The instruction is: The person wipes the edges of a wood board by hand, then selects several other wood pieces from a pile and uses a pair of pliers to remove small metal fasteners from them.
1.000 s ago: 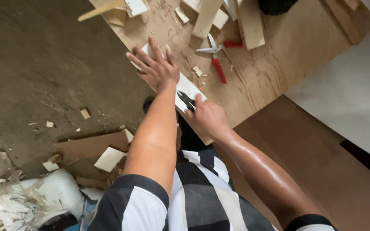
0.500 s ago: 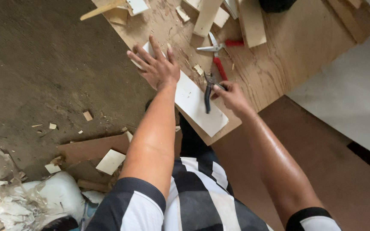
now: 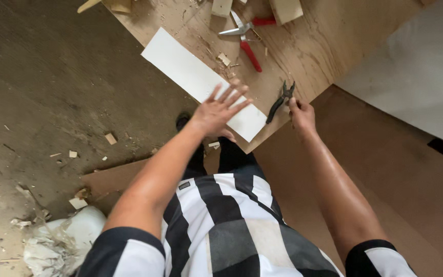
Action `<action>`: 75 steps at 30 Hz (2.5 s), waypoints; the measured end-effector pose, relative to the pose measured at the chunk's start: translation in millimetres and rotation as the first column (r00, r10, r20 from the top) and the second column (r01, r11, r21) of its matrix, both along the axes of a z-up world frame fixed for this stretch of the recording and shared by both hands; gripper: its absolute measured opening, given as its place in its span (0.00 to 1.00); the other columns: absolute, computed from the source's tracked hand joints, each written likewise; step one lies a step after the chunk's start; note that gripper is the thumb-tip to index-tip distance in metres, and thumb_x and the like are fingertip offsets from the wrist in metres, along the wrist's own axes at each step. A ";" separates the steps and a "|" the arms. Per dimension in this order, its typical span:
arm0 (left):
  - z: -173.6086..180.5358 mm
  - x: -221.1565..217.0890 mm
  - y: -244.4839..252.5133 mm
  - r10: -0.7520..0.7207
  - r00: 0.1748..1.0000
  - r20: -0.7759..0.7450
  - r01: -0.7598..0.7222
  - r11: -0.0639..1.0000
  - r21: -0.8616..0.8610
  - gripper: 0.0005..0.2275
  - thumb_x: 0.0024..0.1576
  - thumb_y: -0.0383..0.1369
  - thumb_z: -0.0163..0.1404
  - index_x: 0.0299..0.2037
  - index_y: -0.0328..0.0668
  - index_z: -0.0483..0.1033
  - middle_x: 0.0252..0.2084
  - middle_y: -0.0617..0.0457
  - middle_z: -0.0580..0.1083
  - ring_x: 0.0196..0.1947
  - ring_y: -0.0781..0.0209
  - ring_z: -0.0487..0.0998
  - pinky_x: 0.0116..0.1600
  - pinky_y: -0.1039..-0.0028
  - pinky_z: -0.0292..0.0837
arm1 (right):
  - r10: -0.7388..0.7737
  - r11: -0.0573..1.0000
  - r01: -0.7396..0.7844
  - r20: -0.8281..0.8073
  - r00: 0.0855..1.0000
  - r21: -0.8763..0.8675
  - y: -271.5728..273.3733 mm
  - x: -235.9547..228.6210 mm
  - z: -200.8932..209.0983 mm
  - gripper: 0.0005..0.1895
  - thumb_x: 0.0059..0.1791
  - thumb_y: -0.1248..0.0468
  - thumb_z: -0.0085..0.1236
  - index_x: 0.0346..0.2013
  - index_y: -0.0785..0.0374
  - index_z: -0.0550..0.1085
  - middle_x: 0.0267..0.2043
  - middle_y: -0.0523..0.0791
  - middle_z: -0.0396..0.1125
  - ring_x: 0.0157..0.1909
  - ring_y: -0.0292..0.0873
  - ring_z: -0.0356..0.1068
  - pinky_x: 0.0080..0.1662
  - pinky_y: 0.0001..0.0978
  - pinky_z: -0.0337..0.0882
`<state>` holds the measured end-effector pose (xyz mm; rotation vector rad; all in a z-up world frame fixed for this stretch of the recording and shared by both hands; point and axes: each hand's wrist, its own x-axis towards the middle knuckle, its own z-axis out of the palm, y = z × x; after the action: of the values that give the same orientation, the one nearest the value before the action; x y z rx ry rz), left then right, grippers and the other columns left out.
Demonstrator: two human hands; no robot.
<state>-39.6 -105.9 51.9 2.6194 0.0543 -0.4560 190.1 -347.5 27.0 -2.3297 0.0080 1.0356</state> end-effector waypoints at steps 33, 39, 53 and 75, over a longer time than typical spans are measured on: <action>183.7 29.6 26.1 0.390 0.483 0.784 -0.135 0.918 -0.374 0.51 0.41 0.40 0.70 0.74 0.47 0.51 0.64 0.42 0.60 0.66 0.38 0.64 0.70 0.50 0.65 | 0.309 0.662 -0.307 0.124 0.943 0.683 31.5 -76.8 292.9 0.26 0.37 0.60 0.75 0.44 0.63 0.72 0.31 0.35 0.63 0.31 0.28 0.62 0.33 0.19 0.63; 174.9 21.8 18.7 0.422 0.440 0.793 -0.188 0.906 -0.378 0.51 0.41 0.41 0.70 0.74 0.47 0.50 0.63 0.41 0.59 0.65 0.38 0.63 0.69 0.50 0.65 | 0.316 0.738 -0.299 0.082 0.945 0.605 48.3 -90.8 295.2 0.26 0.35 0.59 0.77 0.40 0.63 0.73 0.29 0.37 0.63 0.30 0.30 0.61 0.31 0.22 0.61; 179.4 23.6 14.2 0.455 0.353 0.817 -0.247 0.888 -0.387 0.47 0.41 0.46 0.69 0.70 0.46 0.55 0.61 0.43 0.61 0.62 0.40 0.64 0.68 0.48 0.64 | 0.418 0.854 -0.520 0.627 0.657 -0.024 69.2 -127.4 326.6 0.24 0.44 0.57 0.66 0.48 0.65 0.67 0.33 0.52 0.69 0.36 0.51 0.72 0.38 0.41 0.69; 145.7 123.5 11.7 0.735 0.449 0.508 -0.331 0.665 -0.670 0.25 0.67 0.50 0.41 0.20 0.44 0.74 0.24 0.42 0.73 0.26 0.39 0.75 0.31 0.55 0.67 | 0.322 0.931 -0.268 0.215 0.922 -0.247 73.2 -104.1 359.4 0.20 0.41 0.69 0.57 0.46 0.66 0.65 0.23 0.54 0.71 0.24 0.49 0.74 0.27 0.45 0.73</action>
<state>83.9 -94.2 197.6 1.8979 0.4609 0.8016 86.0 -274.3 386.4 -2.7063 -0.3625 0.9036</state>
